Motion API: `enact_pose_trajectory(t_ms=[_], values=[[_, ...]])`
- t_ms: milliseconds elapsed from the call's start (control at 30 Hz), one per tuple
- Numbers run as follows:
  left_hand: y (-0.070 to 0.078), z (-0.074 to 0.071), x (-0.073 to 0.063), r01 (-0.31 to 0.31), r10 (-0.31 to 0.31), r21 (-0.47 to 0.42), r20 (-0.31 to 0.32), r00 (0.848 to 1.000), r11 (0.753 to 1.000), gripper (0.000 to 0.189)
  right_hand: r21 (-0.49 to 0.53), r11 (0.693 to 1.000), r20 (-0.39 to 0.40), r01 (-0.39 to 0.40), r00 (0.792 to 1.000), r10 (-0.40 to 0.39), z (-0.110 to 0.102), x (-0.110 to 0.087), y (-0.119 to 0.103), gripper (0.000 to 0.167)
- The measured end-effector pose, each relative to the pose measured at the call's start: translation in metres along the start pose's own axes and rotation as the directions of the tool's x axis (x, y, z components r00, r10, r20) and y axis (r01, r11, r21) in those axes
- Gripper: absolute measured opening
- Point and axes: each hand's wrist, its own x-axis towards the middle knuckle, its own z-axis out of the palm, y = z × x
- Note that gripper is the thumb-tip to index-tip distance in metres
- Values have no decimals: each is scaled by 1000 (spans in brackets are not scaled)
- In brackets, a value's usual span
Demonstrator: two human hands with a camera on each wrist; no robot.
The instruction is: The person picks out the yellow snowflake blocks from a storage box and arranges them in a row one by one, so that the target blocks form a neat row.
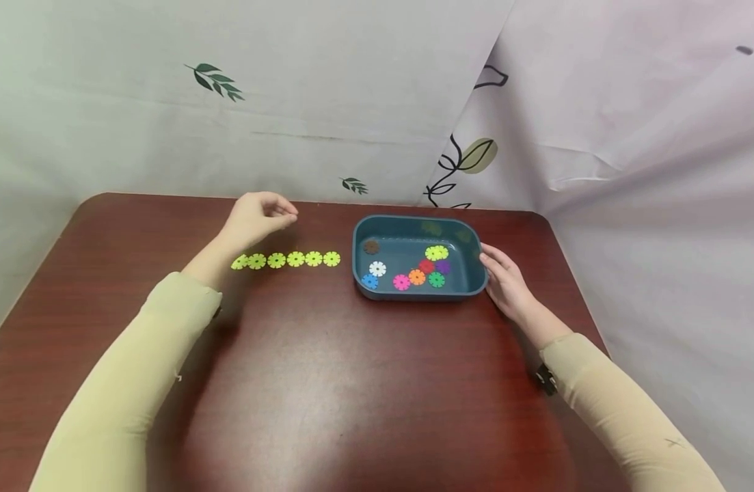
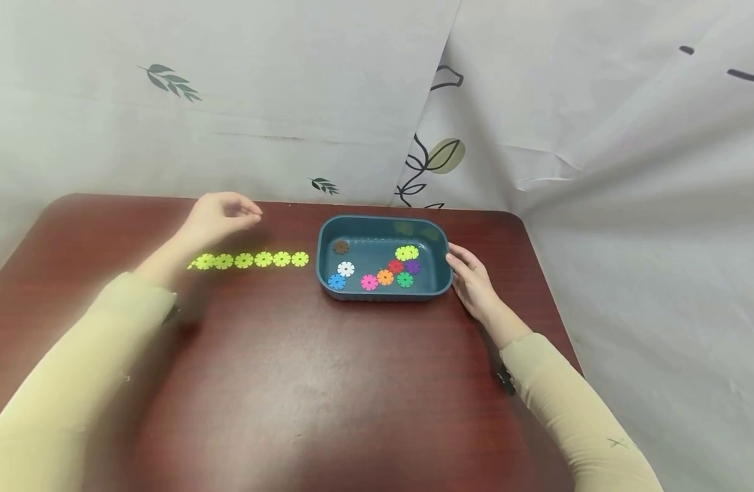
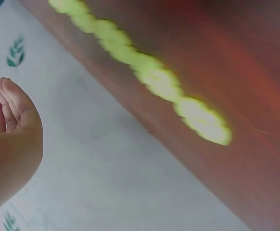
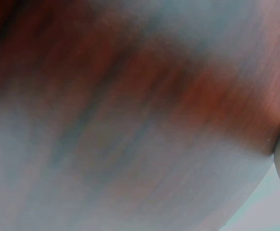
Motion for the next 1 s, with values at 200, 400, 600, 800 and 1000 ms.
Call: enact_pose_trajectory(t_ms=[200,400,600,800,1000], values=[[31,14,13,-44,45,-56,16,999,997,19,3,1000,-1,3,1000,-3,0,1,0,30],[52,32,23,-56,60,-102,46,997,993,18,-3,1000,3,-1,1000,1,0,0,-1,29],[70,58,32,-81,94,-132,91,991,988,19,-19,1000,7,-9,1000,9,-1,-2,0,26],[82,85,38,-122,145,-154,145,979,980,15,-3,1000,18,2,1000,-2,-3,-3,0,28],[93,112,42,-142,174,-168,193,966,976,12,-7,1000,3,-6,1000,6,-4,-1,2,27]])
